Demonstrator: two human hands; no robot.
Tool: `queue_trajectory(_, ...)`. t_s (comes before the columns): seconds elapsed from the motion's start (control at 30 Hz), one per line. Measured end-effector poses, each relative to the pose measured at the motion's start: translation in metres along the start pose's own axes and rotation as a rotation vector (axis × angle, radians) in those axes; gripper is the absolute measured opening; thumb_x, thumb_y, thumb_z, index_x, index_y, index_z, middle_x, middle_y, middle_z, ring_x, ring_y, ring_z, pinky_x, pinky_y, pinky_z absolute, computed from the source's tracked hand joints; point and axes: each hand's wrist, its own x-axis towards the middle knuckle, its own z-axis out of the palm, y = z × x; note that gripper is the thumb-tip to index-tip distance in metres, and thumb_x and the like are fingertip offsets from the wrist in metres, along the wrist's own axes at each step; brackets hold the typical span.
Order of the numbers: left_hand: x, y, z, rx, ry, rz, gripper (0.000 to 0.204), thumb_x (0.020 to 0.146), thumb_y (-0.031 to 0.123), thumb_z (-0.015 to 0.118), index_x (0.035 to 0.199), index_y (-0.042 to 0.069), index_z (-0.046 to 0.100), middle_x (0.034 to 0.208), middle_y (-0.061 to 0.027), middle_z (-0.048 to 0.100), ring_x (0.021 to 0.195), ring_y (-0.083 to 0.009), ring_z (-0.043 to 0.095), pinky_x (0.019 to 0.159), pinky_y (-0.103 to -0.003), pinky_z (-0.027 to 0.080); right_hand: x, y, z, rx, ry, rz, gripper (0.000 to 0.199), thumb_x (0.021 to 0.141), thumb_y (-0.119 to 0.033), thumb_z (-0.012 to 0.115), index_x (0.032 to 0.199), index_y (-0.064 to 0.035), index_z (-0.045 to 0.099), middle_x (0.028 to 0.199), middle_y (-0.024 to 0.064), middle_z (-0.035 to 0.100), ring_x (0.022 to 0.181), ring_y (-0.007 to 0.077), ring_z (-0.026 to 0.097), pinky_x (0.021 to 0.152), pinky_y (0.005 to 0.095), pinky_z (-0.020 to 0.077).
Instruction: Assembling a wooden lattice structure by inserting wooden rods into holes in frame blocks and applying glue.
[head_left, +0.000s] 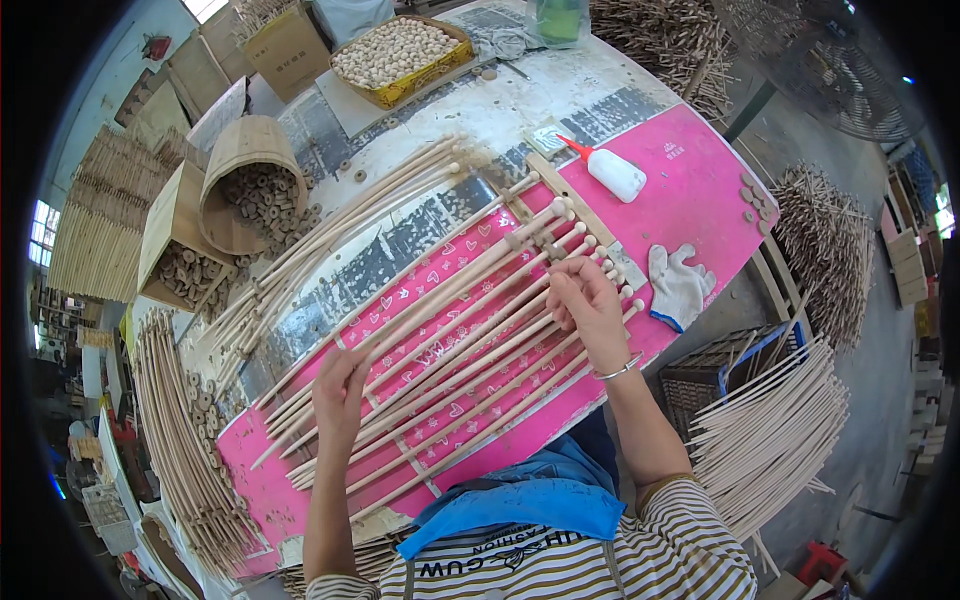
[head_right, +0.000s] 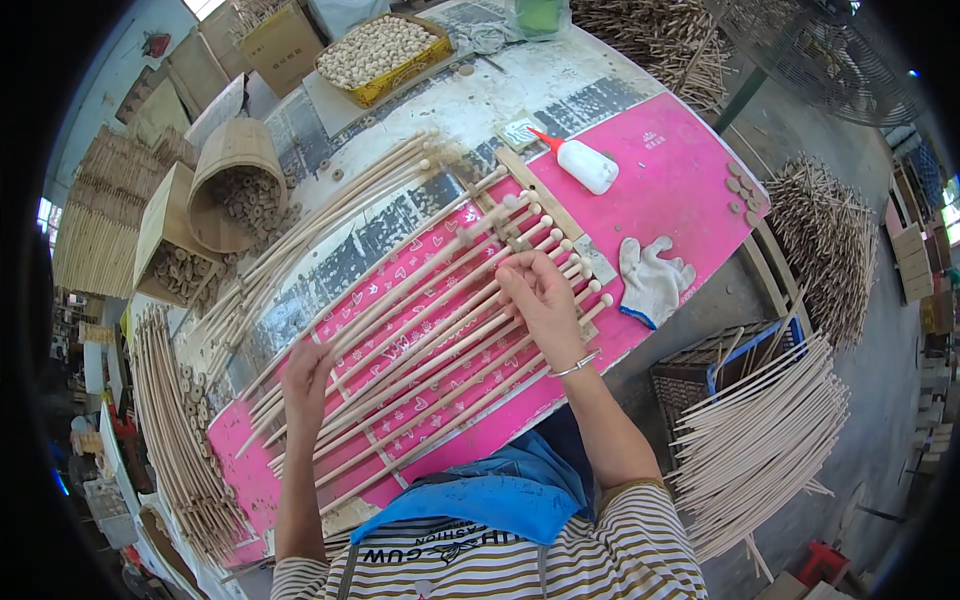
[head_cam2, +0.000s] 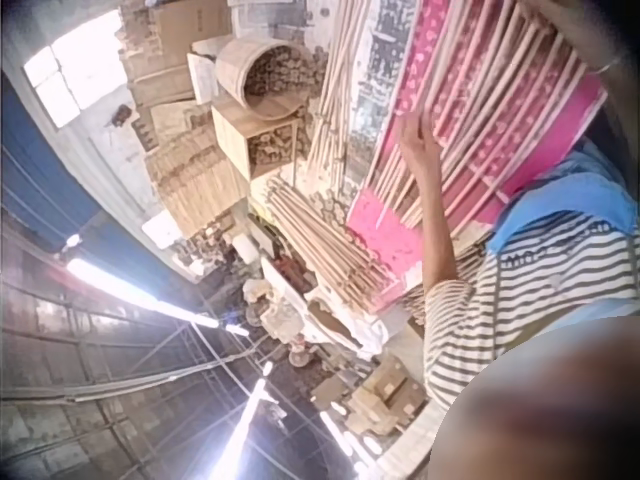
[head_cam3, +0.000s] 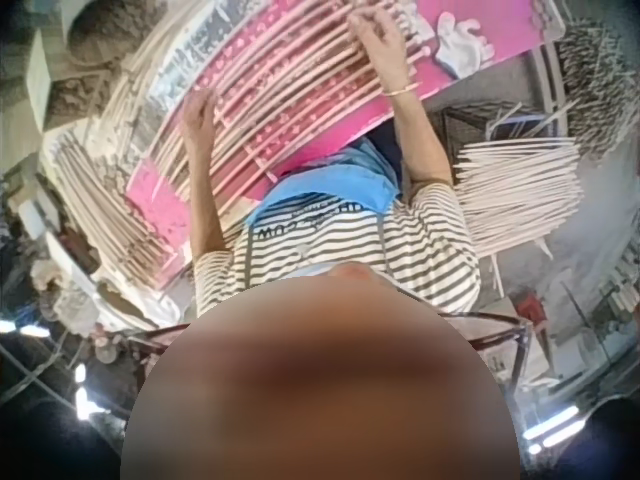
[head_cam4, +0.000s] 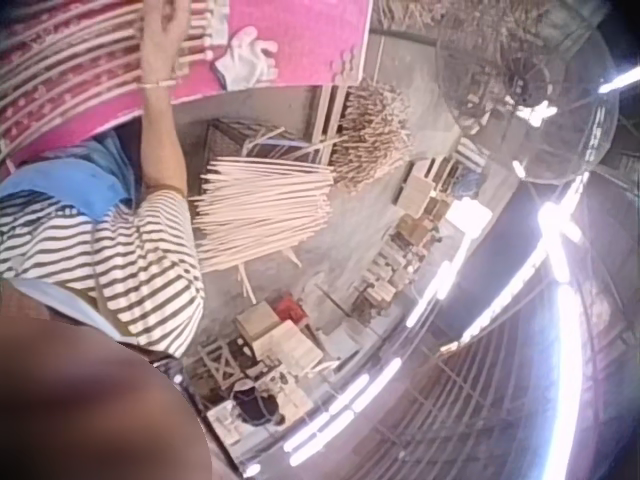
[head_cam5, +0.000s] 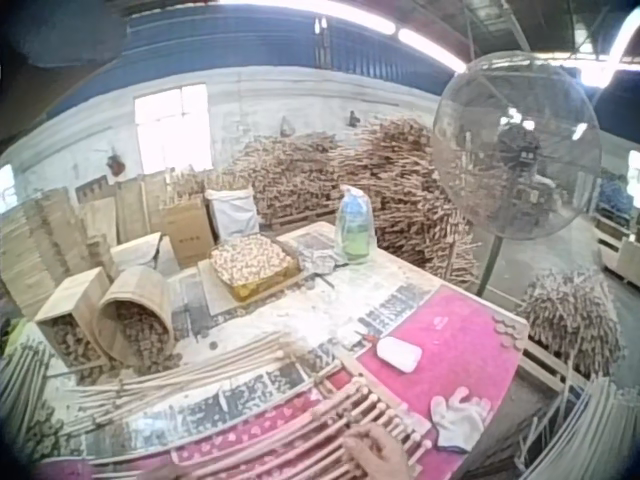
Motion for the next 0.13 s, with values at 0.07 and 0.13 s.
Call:
queue_trajectory(0.07, 0.024, -0.011, 0.013, 0.003, 0.012, 0.003, 0.015, 0.100, 0.003, 0.067, 0.113, 0.001, 0.075, 0.090, -0.0117, 0.063, 0.080, -0.0240, 0.062, 0.071, -0.034, 0.049, 0.000, -0.001, -0.002, 0.023, 0.003, 0.037, 0.024, 0.107, -0.027, 0.069, 0.117, -0.0059, 0.066, 0.080, -0.0026, 0.064, 0.065, 0.0015, 0.057, 0.055, 0.0172, 0.0433)
queue_trajectory(0.13, 0.044, -0.027, 0.023, 0.041, -0.006, 0.001, 0.016, 0.101, 0.006, 0.067, 0.116, 0.002, 0.074, 0.094, -0.0107, 0.063, 0.081, -0.0236, 0.062, 0.073, -0.035, 0.049, 0.002, 0.004, -0.006, 0.001, -0.026, 0.030, 0.023, 0.108, -0.027, 0.067, 0.119, -0.0063, 0.066, 0.082, -0.0016, 0.065, 0.066, 0.0029, 0.058, 0.055, 0.0174, 0.0441)
